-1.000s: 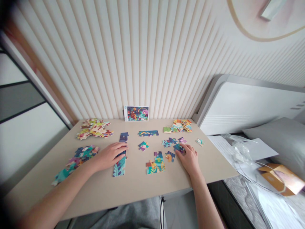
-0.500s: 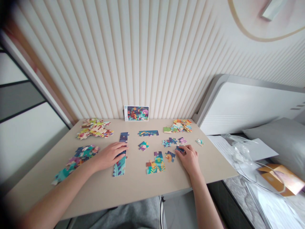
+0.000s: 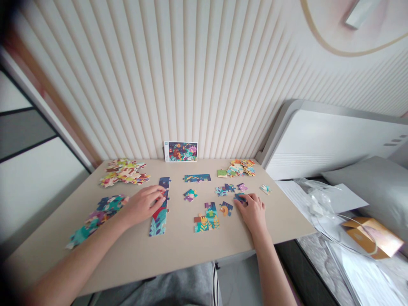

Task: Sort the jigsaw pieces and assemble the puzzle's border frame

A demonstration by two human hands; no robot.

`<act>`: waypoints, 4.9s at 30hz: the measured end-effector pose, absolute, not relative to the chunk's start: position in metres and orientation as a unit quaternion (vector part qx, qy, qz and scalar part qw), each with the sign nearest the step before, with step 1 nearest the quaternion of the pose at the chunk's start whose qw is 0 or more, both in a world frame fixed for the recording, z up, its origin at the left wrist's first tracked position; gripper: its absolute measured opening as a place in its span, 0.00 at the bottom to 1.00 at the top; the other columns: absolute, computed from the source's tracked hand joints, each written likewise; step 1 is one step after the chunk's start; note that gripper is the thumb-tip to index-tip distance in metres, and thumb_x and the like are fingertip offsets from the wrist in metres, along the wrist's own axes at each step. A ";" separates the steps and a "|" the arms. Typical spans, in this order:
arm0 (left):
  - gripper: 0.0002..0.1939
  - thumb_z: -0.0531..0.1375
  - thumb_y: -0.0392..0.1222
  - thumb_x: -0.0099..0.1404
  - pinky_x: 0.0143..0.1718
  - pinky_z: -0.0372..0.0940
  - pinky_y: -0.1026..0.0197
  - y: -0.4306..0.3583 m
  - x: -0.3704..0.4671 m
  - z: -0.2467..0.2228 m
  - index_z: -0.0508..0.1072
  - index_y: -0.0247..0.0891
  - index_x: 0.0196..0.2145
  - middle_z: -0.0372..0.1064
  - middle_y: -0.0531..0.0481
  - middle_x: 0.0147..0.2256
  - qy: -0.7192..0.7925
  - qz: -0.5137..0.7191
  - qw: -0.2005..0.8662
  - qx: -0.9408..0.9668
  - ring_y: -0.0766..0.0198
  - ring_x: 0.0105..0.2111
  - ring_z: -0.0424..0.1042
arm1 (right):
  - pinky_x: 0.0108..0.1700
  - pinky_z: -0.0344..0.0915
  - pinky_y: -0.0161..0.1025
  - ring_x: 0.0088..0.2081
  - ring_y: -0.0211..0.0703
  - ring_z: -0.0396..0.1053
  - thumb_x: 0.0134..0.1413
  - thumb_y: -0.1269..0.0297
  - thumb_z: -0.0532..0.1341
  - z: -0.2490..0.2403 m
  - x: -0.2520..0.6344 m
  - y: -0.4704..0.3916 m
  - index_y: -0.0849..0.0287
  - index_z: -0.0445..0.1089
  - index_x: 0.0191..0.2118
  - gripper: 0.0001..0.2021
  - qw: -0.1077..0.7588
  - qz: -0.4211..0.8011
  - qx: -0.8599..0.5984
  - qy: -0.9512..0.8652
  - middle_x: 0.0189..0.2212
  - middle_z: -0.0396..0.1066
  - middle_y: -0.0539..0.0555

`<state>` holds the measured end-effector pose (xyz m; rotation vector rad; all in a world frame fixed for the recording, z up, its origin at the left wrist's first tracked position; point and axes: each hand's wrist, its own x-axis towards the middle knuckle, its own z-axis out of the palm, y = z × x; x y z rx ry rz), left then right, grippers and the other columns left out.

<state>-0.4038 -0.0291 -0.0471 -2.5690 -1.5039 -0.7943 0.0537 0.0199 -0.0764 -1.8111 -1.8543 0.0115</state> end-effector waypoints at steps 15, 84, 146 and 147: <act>0.23 0.49 0.44 0.78 0.34 0.56 0.59 -0.034 -0.402 -0.035 0.67 0.41 0.25 0.68 0.51 0.26 -0.518 -0.286 0.010 -0.806 0.62 0.29 0.68 | 0.55 0.55 0.54 0.50 0.57 0.69 0.66 0.53 0.54 -0.074 0.054 0.017 0.54 0.78 0.39 0.17 0.336 -0.081 -0.672 -0.655 0.46 0.77 0.58; 0.27 0.49 0.50 0.77 0.27 0.47 0.58 -0.034 -0.402 -0.048 0.70 0.42 0.21 0.68 0.50 0.19 -0.555 -0.224 0.035 -0.800 0.62 0.21 0.65 | 0.42 0.65 0.46 0.33 0.47 0.66 0.64 0.48 0.56 -0.063 0.045 0.085 0.58 0.74 0.60 0.27 0.357 0.076 -0.567 -0.739 0.34 0.68 0.53; 0.28 0.48 0.53 0.77 0.28 0.51 0.59 -0.036 -0.401 -0.044 0.74 0.42 0.24 0.75 0.47 0.24 -0.567 -0.147 0.033 -0.810 0.58 0.25 0.73 | 0.38 0.73 0.41 0.32 0.42 0.75 0.53 0.46 0.71 -0.063 0.025 0.077 0.53 0.70 0.50 0.24 0.501 0.369 -0.450 -0.641 0.33 0.67 0.47; 0.28 0.48 0.53 0.77 0.28 0.51 0.59 -0.036 -0.401 -0.044 0.74 0.42 0.24 0.75 0.47 0.24 -0.567 -0.148 0.032 -0.809 0.58 0.25 0.73 | 0.38 0.73 0.41 0.32 0.42 0.76 0.53 0.46 0.70 -0.064 0.025 0.077 0.53 0.69 0.50 0.24 0.500 0.370 -0.448 -0.642 0.33 0.67 0.47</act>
